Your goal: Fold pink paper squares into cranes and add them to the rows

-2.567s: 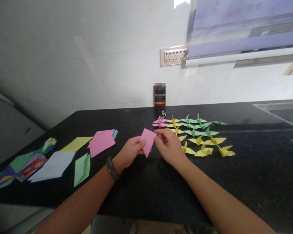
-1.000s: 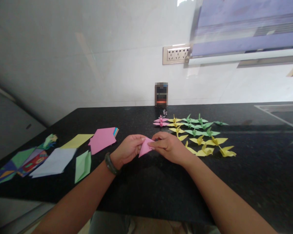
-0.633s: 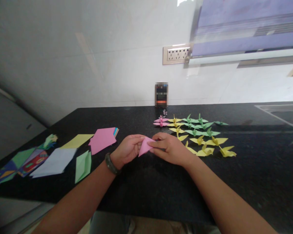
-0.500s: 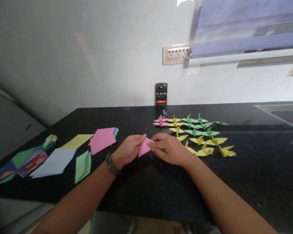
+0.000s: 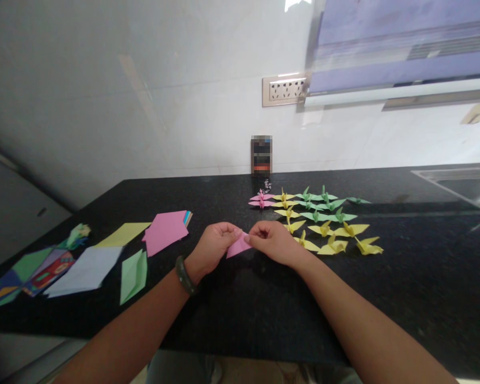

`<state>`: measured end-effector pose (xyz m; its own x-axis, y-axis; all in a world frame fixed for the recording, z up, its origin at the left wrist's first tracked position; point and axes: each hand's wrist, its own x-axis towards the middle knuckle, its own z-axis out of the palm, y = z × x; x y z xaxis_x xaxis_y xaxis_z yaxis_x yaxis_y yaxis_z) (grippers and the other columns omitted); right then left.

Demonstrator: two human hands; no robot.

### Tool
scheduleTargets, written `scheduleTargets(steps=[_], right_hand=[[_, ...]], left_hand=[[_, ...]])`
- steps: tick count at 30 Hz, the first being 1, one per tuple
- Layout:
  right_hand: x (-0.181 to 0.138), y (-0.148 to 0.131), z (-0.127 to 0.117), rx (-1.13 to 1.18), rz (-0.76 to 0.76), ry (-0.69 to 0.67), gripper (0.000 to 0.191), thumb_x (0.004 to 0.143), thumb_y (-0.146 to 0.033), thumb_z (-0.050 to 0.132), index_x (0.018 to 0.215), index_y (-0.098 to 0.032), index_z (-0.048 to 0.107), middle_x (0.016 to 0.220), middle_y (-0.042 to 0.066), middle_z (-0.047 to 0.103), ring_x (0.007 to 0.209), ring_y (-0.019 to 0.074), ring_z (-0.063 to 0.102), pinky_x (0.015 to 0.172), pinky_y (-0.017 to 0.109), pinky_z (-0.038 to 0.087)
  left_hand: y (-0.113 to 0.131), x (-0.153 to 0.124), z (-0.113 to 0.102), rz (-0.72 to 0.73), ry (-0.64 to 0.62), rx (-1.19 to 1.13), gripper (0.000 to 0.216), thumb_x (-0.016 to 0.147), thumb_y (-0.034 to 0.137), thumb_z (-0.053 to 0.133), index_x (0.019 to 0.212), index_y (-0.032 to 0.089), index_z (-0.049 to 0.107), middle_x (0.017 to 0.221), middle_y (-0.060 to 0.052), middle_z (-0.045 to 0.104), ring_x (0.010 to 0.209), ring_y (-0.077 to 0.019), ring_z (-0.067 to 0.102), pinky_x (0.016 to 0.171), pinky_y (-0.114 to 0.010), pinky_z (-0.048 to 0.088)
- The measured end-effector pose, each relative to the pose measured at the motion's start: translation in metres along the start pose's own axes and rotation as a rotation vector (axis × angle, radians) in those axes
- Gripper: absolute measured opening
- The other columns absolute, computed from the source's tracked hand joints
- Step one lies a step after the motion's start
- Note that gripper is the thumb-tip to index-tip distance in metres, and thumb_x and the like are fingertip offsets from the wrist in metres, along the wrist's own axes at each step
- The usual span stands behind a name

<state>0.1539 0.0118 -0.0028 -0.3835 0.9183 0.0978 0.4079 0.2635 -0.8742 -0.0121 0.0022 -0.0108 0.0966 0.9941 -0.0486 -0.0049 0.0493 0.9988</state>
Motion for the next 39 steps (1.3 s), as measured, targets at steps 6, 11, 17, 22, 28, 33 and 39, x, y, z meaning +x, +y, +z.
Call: scheduleTargets(steps=[6,11,17,22,28,33,39], right_hand=[[0.000,0.001,0.000,0.003,0.008,-0.010,0.020,0.071,-0.033,0.059,0.066,-0.014,0.058,0.052,-0.004,0.046,0.048,0.0073,0.038,0.044,0.020,0.028],[0.001,0.002,0.000,0.032,0.028,-0.027,0.019,0.070,-0.032,0.059,0.066,-0.014,0.056,0.051,-0.004,0.046,0.047,0.0070,0.038,0.044,0.020,0.028],[0.001,0.004,0.000,0.067,0.041,-0.044,0.019,0.068,-0.032,0.061,0.063,-0.014,0.056,0.049,-0.005,0.045,0.044,0.0061,0.037,0.042,0.019,0.027],[0.001,0.004,0.002,0.153,0.090,-0.076,0.021,0.072,-0.034,0.057,0.066,-0.014,0.057,0.054,-0.004,0.047,0.047,0.0069,0.042,0.044,0.019,0.035],[0.000,0.000,0.005,0.109,0.045,-0.075,0.020,0.071,-0.030,0.056,0.061,-0.013,0.059,0.048,-0.004,0.046,0.044,0.0060,0.038,0.041,0.018,0.028],[0.001,0.000,-0.003,0.119,0.091,-0.053,0.014,0.068,-0.022,0.054,0.059,-0.013,0.060,0.051,-0.001,0.054,0.046,0.0074,0.046,0.044,0.019,0.036],[0.004,0.000,-0.023,0.174,0.203,0.034,0.013,0.065,-0.021,0.055,0.058,-0.013,0.062,0.052,0.001,0.058,0.046,0.0078,0.050,0.044,0.018,0.040]], left_hand=[[0.002,-0.002,0.000,0.029,-0.013,0.098,0.020,0.065,0.032,0.063,0.067,0.012,0.062,0.058,0.000,0.058,0.050,-0.0087,0.045,0.050,-0.022,0.033],[0.002,-0.003,0.000,0.053,-0.034,0.145,0.024,0.066,0.035,0.062,0.069,0.011,0.062,0.059,-0.001,0.058,0.051,-0.0088,0.045,0.050,-0.022,0.032],[0.004,-0.003,0.000,0.074,-0.005,0.208,0.021,0.068,0.032,0.060,0.065,0.011,0.062,0.056,0.000,0.056,0.050,-0.0085,0.042,0.047,-0.021,0.030],[0.004,-0.004,0.000,0.115,0.000,0.233,0.018,0.068,0.029,0.060,0.063,0.012,0.064,0.055,0.000,0.056,0.050,-0.0088,0.043,0.048,-0.021,0.031],[0.003,-0.004,0.002,0.147,0.023,0.244,0.018,0.066,0.030,0.062,0.060,0.013,0.066,0.057,-0.001,0.060,0.053,-0.0106,0.047,0.051,-0.022,0.035],[0.009,-0.003,-0.002,0.120,0.124,0.193,0.019,0.065,0.030,0.063,0.059,0.013,0.064,0.055,0.000,0.057,0.052,-0.0097,0.044,0.050,-0.022,0.033],[0.009,0.003,-0.010,0.132,0.214,0.113,0.024,0.065,0.034,0.064,0.055,0.012,0.061,0.050,0.003,0.050,0.050,-0.0080,0.038,0.049,-0.022,0.029]])
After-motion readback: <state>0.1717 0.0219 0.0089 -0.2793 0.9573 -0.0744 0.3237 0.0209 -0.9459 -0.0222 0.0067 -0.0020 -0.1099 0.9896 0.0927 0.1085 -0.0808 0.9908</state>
